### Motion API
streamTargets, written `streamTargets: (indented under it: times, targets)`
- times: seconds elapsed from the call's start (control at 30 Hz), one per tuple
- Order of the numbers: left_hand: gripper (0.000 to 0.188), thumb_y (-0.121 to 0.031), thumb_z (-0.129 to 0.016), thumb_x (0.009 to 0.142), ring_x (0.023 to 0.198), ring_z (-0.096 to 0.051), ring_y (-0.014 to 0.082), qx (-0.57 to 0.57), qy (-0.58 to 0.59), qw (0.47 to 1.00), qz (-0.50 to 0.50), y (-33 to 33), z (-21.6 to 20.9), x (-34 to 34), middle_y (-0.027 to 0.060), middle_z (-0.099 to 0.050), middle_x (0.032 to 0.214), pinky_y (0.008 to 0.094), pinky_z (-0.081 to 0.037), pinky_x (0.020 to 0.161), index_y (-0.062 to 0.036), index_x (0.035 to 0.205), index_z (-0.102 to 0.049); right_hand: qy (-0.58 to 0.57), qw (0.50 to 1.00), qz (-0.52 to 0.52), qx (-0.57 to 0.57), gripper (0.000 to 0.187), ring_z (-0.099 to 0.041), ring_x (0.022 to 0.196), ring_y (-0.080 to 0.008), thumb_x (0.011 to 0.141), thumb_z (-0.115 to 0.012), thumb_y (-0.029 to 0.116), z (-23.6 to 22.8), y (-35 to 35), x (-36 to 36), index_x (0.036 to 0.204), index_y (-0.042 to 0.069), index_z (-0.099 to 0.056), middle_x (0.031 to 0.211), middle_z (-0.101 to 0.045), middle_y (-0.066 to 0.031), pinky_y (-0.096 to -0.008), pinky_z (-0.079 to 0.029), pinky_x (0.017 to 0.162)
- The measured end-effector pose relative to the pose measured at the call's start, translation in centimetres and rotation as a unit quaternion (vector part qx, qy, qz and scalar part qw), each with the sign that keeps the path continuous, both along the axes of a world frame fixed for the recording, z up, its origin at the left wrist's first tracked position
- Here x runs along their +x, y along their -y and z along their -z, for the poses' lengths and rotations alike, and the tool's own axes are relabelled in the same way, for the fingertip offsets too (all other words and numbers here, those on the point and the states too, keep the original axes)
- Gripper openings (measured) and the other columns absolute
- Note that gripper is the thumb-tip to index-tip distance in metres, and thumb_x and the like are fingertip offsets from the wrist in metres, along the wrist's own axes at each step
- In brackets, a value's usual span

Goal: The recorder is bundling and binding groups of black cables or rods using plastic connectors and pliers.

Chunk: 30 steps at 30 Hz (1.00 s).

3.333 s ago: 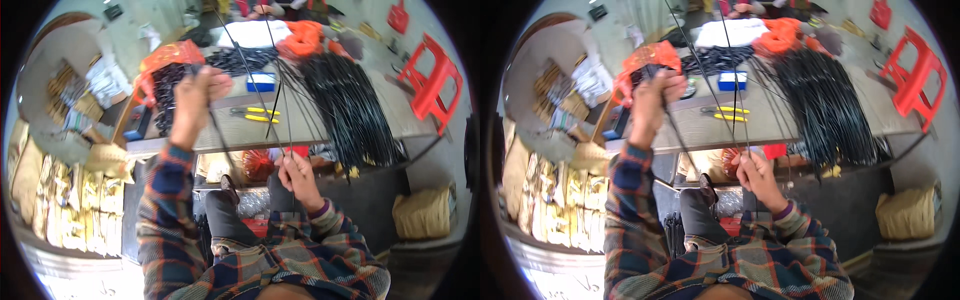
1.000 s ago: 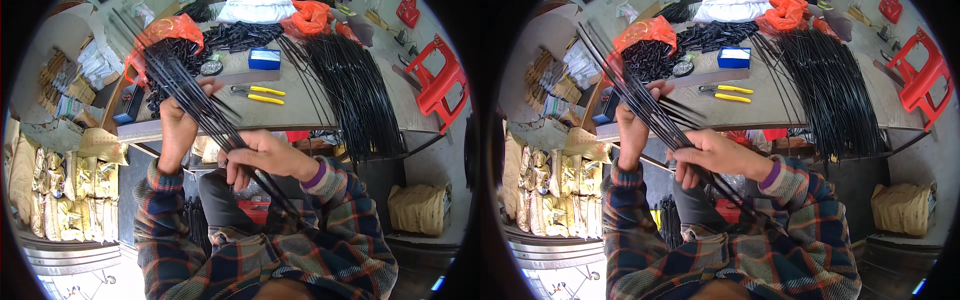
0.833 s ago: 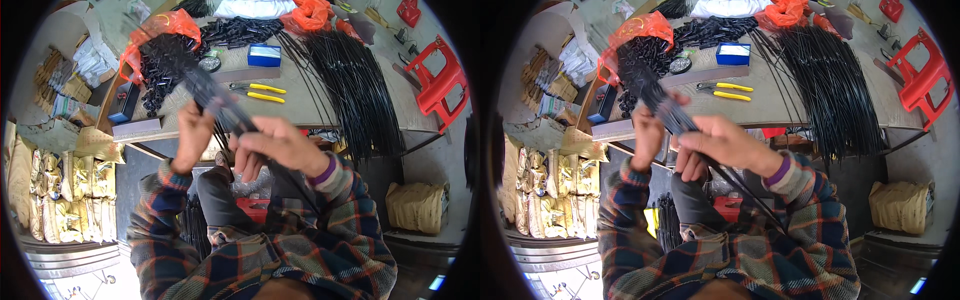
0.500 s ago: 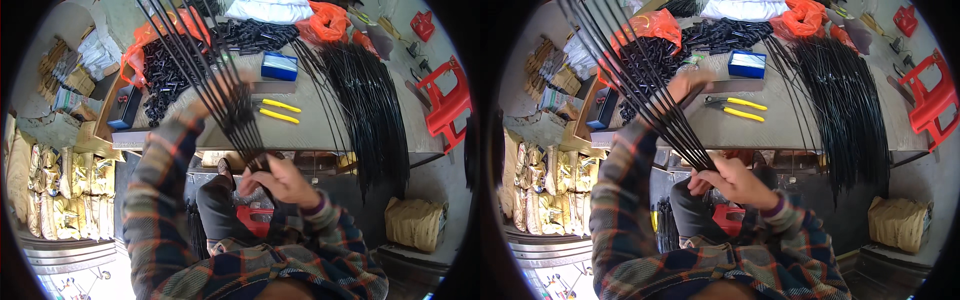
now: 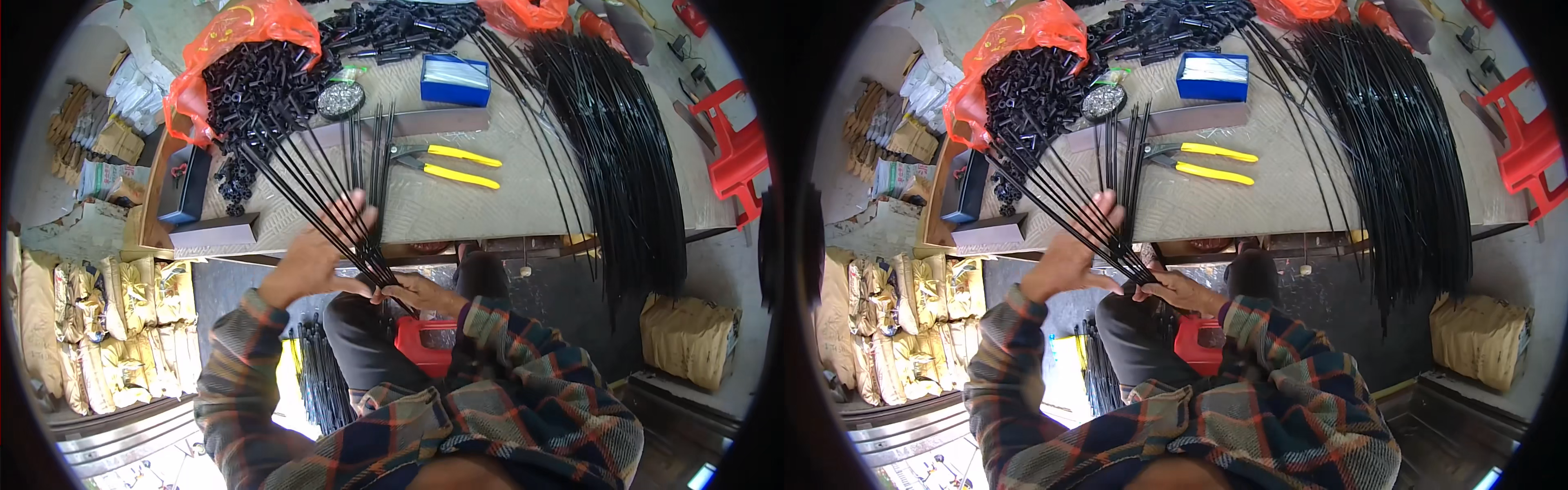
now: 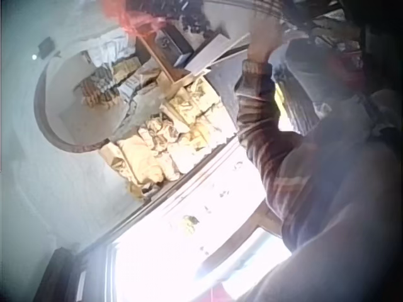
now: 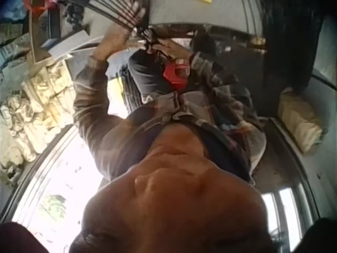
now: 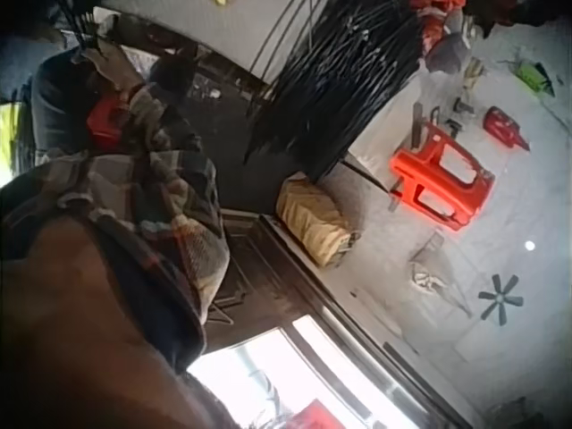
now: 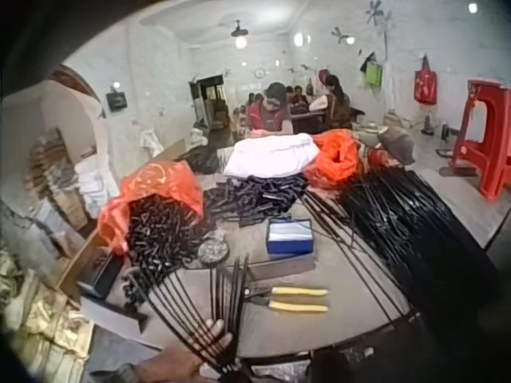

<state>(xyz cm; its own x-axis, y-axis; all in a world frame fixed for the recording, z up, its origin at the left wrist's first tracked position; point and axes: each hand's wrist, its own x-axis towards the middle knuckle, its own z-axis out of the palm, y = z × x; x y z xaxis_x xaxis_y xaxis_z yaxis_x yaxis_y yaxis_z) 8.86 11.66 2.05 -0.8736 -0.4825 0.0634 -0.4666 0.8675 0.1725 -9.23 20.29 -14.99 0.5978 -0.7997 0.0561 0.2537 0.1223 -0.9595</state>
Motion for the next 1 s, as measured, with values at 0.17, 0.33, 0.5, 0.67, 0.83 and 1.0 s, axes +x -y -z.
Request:
streamTargets:
  times: [0.17,0.33,0.5,0.67,0.83,1.0]
  targets:
    - [0.086,-0.054,-0.062,0.068,0.131,-0.025,0.0290,-0.077,-0.058,0.995,-0.031,1.1,1.6,-3.7,0.0115,-0.027,0.141,0.0426,-0.018,0.107,-0.0079,0.135,-0.032,-0.304,0.933,0.002,-0.192,0.031,-0.058,0.089,-0.0332,0.088,-0.050,0.028,-3.0,1.9,-3.5,0.104,0.002,-0.053,0.092,-0.061,-0.0183,-0.0354,-0.045,0.077]
    - [0.077,-0.049,-0.062,0.071,0.129,-0.030,0.0295,-0.049,-0.099,0.993,-0.043,1.0,1.1,-5.0,0.0123,-0.030,0.140,0.0413,-0.027,0.104,-0.0068,0.131,-0.039,-0.467,0.836,0.066,-0.281,0.022,-0.060,0.072,-0.0322,0.085,-0.053,0.024,-12.7,0.0,-7.5,0.102,0.009,-0.057,0.079,-0.061,-0.0161,-0.0398,-0.045,0.063]
    - [0.069,-0.047,-0.061,0.073,0.127,-0.034,0.0304,-0.131,-0.046,0.990,-0.011,0.9,0.8,-4.6,0.0136,-0.036,0.136,0.0400,-0.032,0.101,-0.0111,0.129,-0.043,-0.428,0.726,0.406,-0.353,0.012,-0.057,0.064,-0.0334,0.082,-0.055,0.016,-18.7,4.7,-8.9,0.089,0.008,-0.059,0.072,-0.059,-0.0138,-0.0374,-0.044,0.053]
    - [0.063,-0.045,-0.061,0.073,0.127,-0.033,0.0301,-0.113,-0.103,0.988,-0.037,0.8,1.9,-4.2,0.0083,-0.037,0.136,0.0347,-0.038,0.098,-0.0103,0.123,-0.048,-0.540,0.545,0.484,-0.422,0.012,-0.060,0.066,-0.0321,0.078,-0.061,0.019,-19.9,13.8,-14.2,0.084,0.008,-0.057,0.077,-0.060,-0.0112,-0.0404,-0.046,0.056]
    - [0.072,-0.048,-0.061,0.072,0.126,-0.033,0.0321,-0.078,-0.116,0.990,-0.001,1.0,0.9,-4.6,0.0071,-0.038,0.136,0.0355,-0.036,0.100,-0.0075,0.128,-0.043,-0.723,0.437,0.450,-0.290,0.014,-0.062,0.072,-0.0346,0.077,-0.058,0.019,-17.4,16.7,-21.1,0.086,0.009,-0.052,0.084,-0.059,-0.0125,-0.0434,-0.049,0.060]
    - [0.072,-0.049,-0.063,0.070,0.130,-0.028,0.0278,-0.079,-0.098,0.992,-0.015,1.1,1.6,-3.9,0.0072,-0.037,0.136,0.0413,-0.029,0.104,-0.0111,0.128,-0.044,-0.760,0.363,0.497,-0.207,0.013,-0.061,0.075,-0.0361,0.078,-0.054,0.018,-17.2,17.0,-22.8,0.087,0.009,-0.052,0.094,-0.057,-0.0144,-0.0468,-0.048,0.061]
